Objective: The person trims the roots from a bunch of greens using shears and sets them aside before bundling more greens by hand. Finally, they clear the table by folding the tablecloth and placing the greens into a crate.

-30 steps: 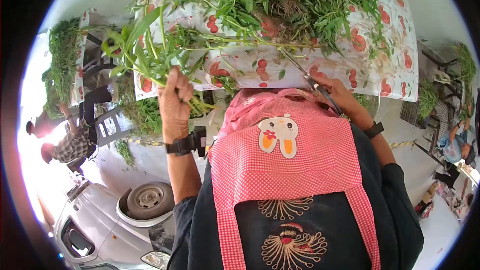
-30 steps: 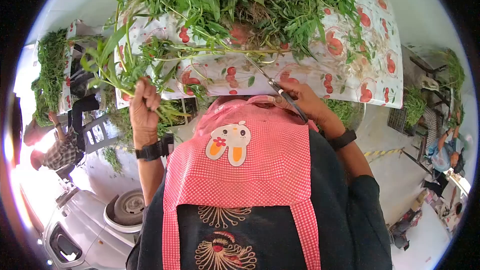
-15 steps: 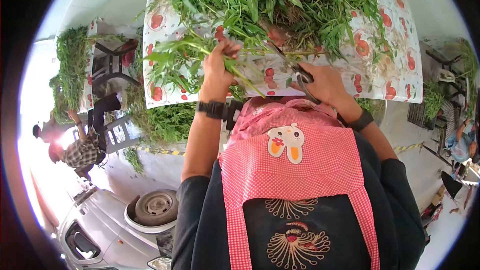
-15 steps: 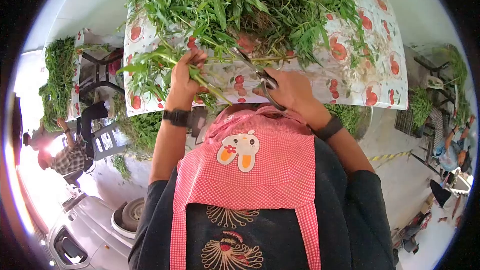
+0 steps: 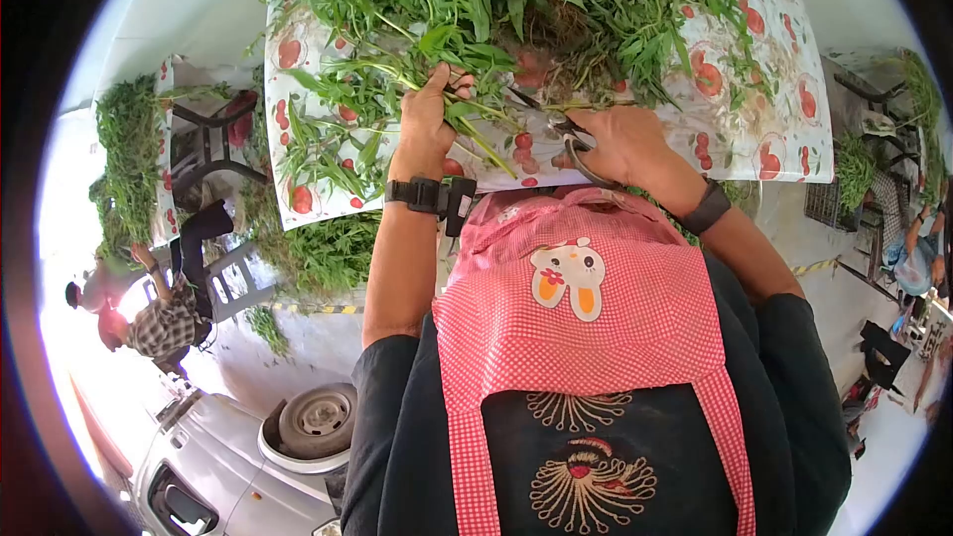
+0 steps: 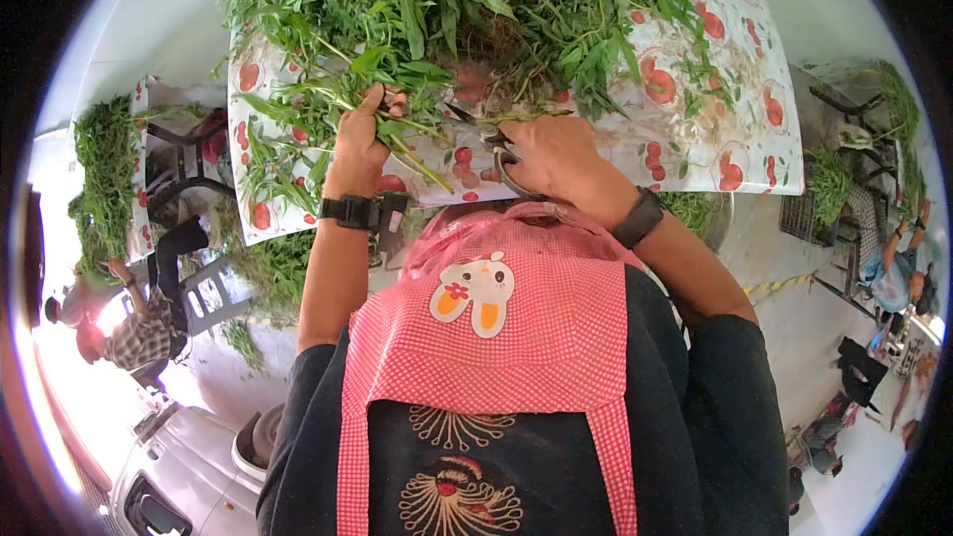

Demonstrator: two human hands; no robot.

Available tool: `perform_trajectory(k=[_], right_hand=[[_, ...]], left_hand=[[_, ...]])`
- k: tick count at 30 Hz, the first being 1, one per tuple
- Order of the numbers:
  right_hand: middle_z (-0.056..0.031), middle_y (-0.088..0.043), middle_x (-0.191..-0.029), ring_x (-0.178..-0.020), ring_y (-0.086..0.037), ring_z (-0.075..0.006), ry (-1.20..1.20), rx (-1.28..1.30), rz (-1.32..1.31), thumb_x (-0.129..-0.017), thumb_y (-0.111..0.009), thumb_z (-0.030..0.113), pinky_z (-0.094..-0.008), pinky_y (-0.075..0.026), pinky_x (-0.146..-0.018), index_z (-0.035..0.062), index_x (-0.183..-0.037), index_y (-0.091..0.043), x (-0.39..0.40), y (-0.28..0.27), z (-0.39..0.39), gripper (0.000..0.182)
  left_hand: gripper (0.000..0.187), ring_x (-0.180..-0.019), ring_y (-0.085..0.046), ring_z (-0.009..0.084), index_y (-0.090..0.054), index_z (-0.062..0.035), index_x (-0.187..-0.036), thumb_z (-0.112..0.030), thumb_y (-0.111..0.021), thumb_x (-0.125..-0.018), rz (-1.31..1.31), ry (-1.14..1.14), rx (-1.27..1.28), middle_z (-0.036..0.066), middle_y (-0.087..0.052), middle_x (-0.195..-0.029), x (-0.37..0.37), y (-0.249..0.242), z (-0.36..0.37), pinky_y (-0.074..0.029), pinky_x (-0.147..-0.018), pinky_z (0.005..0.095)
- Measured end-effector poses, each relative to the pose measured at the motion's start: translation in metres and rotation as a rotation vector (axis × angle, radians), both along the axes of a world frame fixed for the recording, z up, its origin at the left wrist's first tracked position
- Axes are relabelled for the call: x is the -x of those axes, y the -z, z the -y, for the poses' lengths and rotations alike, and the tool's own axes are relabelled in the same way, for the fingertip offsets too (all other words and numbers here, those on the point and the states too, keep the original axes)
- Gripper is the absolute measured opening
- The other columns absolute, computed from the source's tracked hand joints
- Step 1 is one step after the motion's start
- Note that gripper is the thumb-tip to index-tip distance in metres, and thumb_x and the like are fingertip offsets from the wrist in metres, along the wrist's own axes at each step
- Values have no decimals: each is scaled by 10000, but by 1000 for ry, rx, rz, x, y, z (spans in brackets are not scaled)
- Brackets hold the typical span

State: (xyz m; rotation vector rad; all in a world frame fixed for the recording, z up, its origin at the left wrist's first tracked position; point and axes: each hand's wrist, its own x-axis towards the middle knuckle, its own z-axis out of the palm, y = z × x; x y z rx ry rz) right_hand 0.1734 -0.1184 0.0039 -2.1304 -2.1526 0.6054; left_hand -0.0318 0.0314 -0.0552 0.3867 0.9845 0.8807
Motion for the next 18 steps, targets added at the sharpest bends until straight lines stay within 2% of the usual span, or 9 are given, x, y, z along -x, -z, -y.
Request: perform_trajectory(k=[5, 7, 11, 13, 15, 18], right_hand=[[-155, -638, -708, -682, -621, -352, -34, 18, -29, -711, -646, 514, -449, -464, -570, 121, -1020, -624, 12, 5, -4, 501], [-153, -642, -724, -698, -623, -350, -32, 28, -48, -718, -641, 516, -448, -465, -579, 112, -1024, -621, 16, 7, -6, 506], [-157, -647, -844, -797, -619, -345, 4, 6, -77, -746, -613, 533, -435, -471, -643, 109, -1056, -602, 14, 29, 0, 525], [-156, -645, -880, -826, -614, -345, 3, 2, -95, -759, -601, 534, -429, -472, -664, 111, -1071, -594, 15, 30, 0, 525], [-175, -648, -916, -850, -616, -360, 26, 75, -194, -804, -545, 385, -455, -483, -724, 91, -1066, -583, 16, 29, 1, 396], [-172, -646, -944, -868, -614, -356, 26, 34, -287, -806, -540, 411, -451, -485, -733, 102, -1105, -575, 16, 29, 3, 431]], left_hand=[[132, -618, -591, 166, -572, 50, -913, -77, -581, -876, -131, 33, -125, 141, -645, -838, -6, -17, 18, -472, -512, 258], [109, -582, -554, 127, -599, 26, -882, -80, -605, -856, -195, 126, -226, 124, -659, -826, -10, -18, 25, -453, -504, 242], [96, -560, -488, 97, -615, 2, -860, -94, -616, -858, -227, 109, -239, 102, -667, -826, -14, -23, 28, -429, -508, 227], [127, -607, -497, 80, -620, 4, -911, -117, -613, -870, -222, 129, -236, 106, -663, -875, -15, -25, 29, -414, -517, 193], [97, -569, -488, 98, -619, 13, -885, -80, -613, -857, -185, 88, -262, 99, -660, -823, -15, -26, 28, -420, -504, 227], [98, -570, -489, 97, -616, 19, -905, -65, -608, -857, -117, 39, -210, 89, -650, -798, -7, -28, 26, -410, -497, 229]])
